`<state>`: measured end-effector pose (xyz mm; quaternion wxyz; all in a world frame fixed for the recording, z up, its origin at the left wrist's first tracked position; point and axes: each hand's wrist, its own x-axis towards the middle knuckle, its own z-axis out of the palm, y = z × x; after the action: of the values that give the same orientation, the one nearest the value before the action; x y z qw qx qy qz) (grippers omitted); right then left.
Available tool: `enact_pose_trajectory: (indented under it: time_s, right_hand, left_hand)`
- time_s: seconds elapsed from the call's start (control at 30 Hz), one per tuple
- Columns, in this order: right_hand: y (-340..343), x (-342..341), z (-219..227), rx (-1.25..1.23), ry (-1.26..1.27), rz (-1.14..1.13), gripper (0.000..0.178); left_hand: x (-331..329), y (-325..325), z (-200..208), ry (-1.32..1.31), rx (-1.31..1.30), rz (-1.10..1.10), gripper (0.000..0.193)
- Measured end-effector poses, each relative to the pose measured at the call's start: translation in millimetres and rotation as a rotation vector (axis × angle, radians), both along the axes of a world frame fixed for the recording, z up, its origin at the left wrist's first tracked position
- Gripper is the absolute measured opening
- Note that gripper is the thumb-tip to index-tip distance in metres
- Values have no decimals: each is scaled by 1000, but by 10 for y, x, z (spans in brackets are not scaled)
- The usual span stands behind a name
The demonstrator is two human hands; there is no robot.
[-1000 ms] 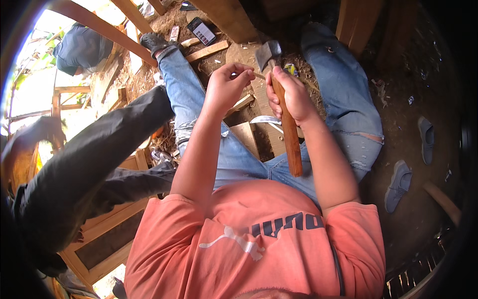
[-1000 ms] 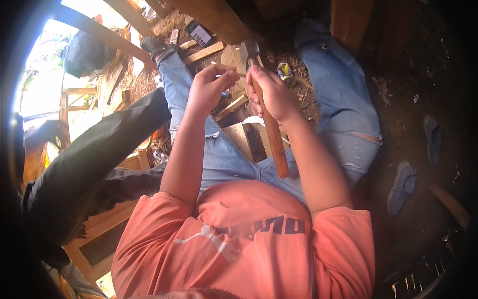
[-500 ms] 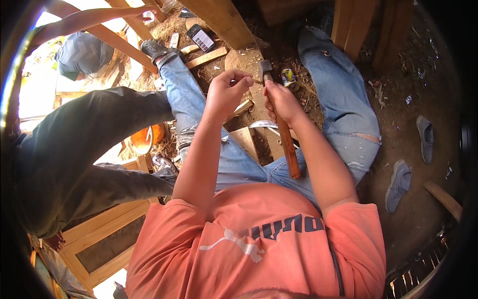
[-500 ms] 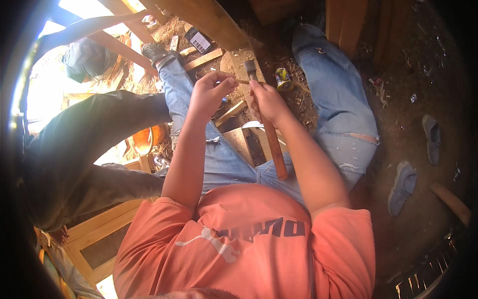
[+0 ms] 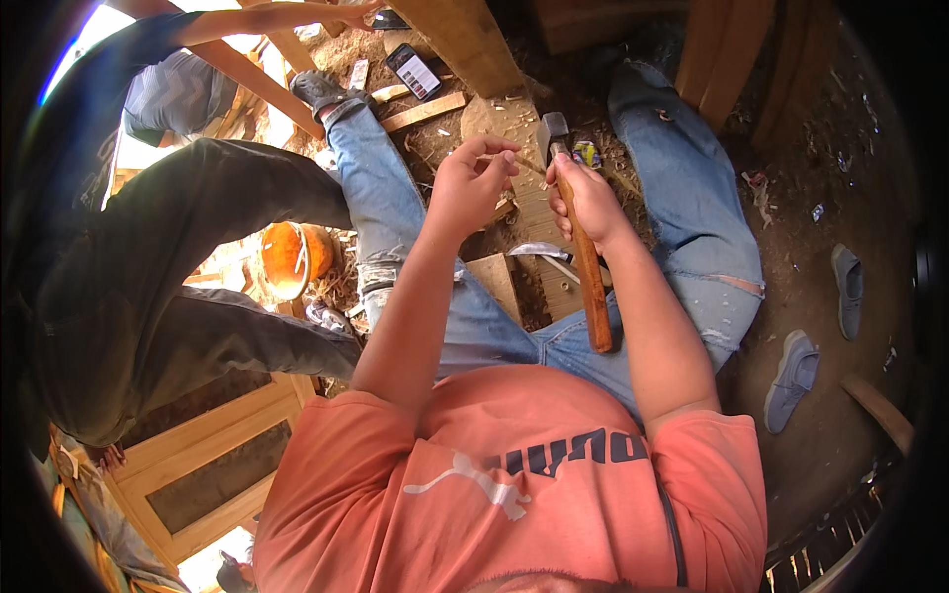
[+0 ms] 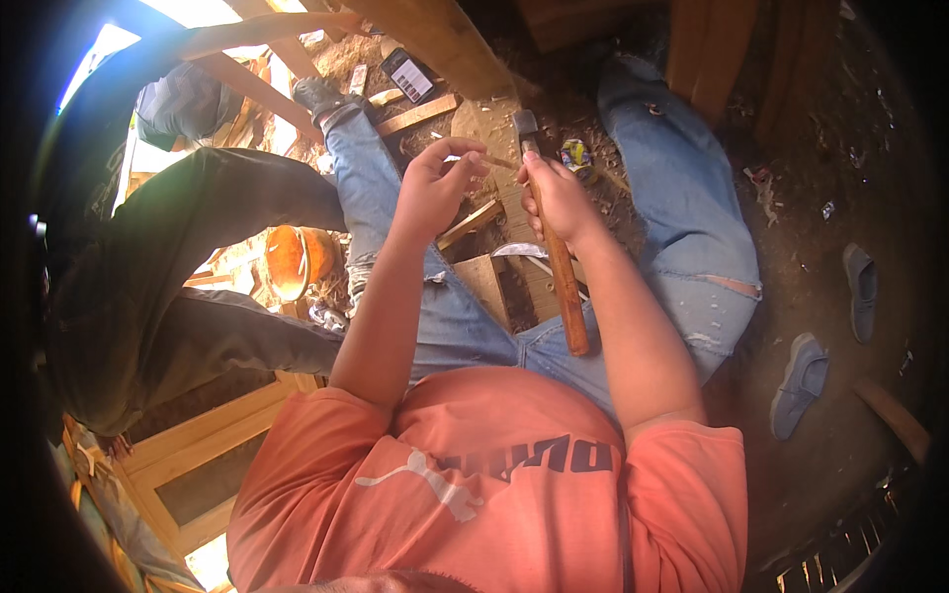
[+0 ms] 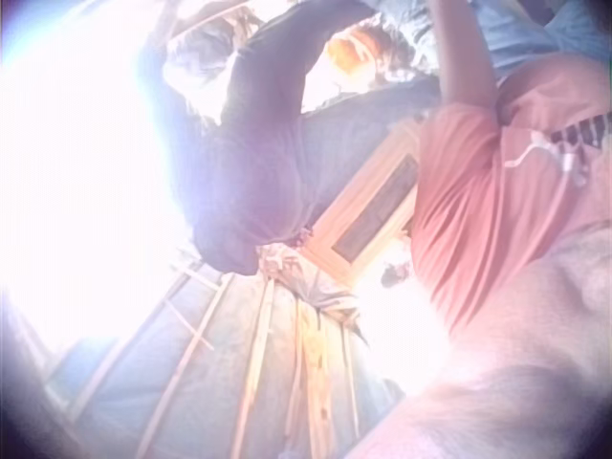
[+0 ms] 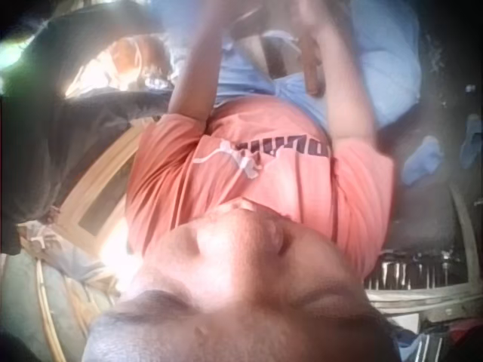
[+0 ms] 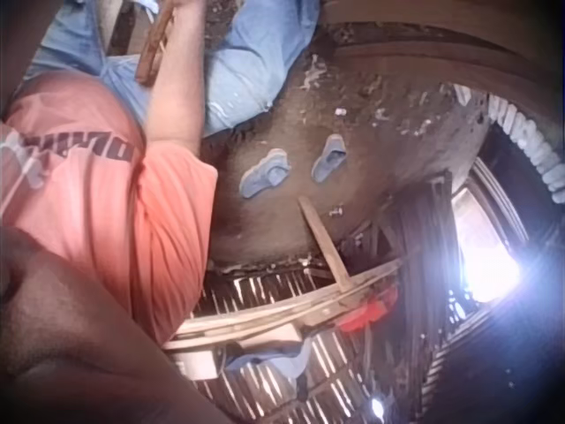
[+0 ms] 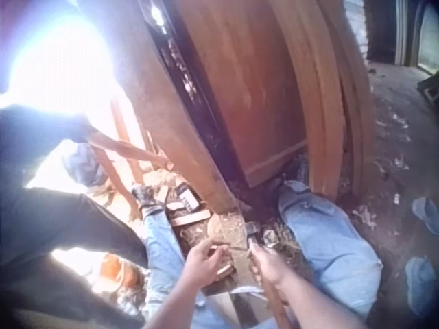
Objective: The person sits on the floor and uses a small axe to split and shape thin wooden sticks. They repeatedly strike the wood, inspect the pieces, and continue carving them into smaller segments.
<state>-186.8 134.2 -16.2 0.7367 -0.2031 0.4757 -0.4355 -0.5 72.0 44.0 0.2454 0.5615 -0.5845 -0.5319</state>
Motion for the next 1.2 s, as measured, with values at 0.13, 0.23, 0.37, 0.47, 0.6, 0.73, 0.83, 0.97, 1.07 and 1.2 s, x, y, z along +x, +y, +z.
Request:
enact_pose_trajectory:
  time_s: [0.13, 0.23, 0.37, 0.47, 0.6, 0.73, 0.83, 0.97, 1.07, 1.2]
  right_hand:
    - [4, -13, -123, 110, 1, -67, 43]
    - [-9, -38, -163, 109, -18, -94, 43]
    - [-39, -81, -132, 65, 3, -115, 43]
    - [-48, -101, -114, 59, 9, -124, 43]
    - [-41, -96, -108, 89, 20, -127, 43]
    - [-37, -103, -103, 76, 14, -139, 44]
    - [-40, -118, -88, 68, 4, -144, 44]
    - [-35, -132, -96, 65, -24, -154, 42]
    - [-24, -126, -41, 71, -39, -156, 39]
    - [-15, -92, 39, 69, -20, -145, 34]
  left_hand:
    - [-17, 40, -140, 102, -135, 14, 20]
    - [1, 0, -201, 112, -174, 31, 20]
    - [-14, 10, -218, 107, -207, 31, 20]
    - [-8, -4, -212, -7, -290, 22, 17]
    - [-25, -45, -192, -96, -467, 27, 13]
    - [-34, -67, -177, -141, -411, 58, 15]
    - [-27, -81, -191, -147, -350, 117, 17]
    - [-11, -92, -158, -157, -358, 161, 18]
    - [4, -99, -148, -153, -343, 165, 18]
    - [-9, -67, -135, -70, -336, 167, 19]
